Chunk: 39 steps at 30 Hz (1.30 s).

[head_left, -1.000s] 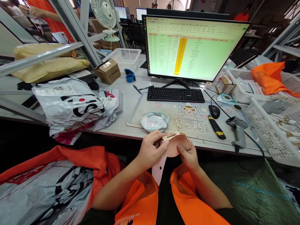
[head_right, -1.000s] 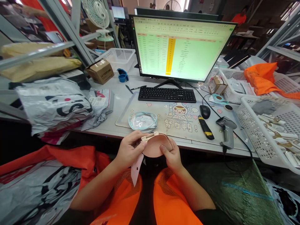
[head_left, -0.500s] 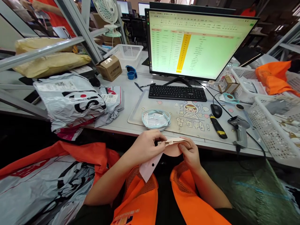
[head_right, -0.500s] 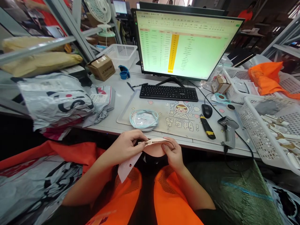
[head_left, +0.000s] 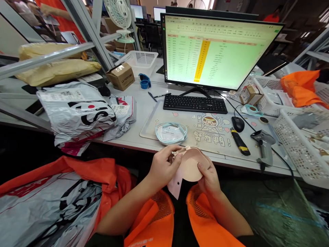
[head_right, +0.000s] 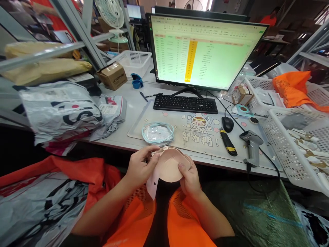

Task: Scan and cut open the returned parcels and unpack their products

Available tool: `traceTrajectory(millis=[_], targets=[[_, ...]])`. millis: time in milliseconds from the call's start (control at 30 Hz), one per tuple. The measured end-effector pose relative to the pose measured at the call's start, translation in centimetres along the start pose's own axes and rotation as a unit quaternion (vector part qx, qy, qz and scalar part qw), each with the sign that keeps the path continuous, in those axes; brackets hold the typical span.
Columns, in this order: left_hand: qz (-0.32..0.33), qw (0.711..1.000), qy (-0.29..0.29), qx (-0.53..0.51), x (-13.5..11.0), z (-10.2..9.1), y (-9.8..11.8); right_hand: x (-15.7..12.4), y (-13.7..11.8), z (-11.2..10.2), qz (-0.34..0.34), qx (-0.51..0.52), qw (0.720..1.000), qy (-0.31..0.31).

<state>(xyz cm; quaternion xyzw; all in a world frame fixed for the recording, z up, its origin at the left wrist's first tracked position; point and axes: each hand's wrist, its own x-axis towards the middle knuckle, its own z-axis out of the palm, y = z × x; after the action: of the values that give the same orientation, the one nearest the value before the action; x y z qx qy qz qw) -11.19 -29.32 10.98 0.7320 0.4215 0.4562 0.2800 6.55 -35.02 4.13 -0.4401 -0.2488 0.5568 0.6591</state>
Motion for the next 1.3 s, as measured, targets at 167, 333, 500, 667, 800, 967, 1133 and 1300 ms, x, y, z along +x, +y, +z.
traceTrajectory(millis=[167,333,500,667,800,967,1133,1300], targets=[[0.005,0.999,0.011,-0.049,-0.2,0.4,0.9,-0.9,0.1,0.1,-0.008,0.02,1.0,0.012],[-0.059,0.988,-0.024,-0.14,-0.2,0.9,2.0,-1.3,0.4,-0.2,-0.016,-0.003,1.0,0.017],[-0.1,0.979,-0.037,-0.174,-0.2,1.9,2.2,-1.2,0.3,-0.9,-0.017,-0.001,1.0,0.017],[-0.168,0.964,-0.104,-0.178,-0.5,4.0,-0.1,-0.6,0.1,-2.9,-0.021,-0.012,1.0,0.01],[-0.256,0.911,-0.162,-0.278,-1.1,6.6,-2.2,0.2,0.2,-3.9,0.016,-0.041,0.999,-0.013],[-0.355,0.865,-0.101,-0.34,-1.9,9.1,-3.5,1.0,0.2,-4.3,0.044,-0.022,0.997,-0.052],[-0.252,0.943,-0.131,-0.171,-2.3,6.7,-4.3,1.3,0.5,-6.2,0.04,-0.039,0.998,0.008],[-0.059,0.965,0.114,0.23,-0.2,1.2,-7.2,2.8,0.2,-8.6,-0.023,-0.035,0.993,0.106]])
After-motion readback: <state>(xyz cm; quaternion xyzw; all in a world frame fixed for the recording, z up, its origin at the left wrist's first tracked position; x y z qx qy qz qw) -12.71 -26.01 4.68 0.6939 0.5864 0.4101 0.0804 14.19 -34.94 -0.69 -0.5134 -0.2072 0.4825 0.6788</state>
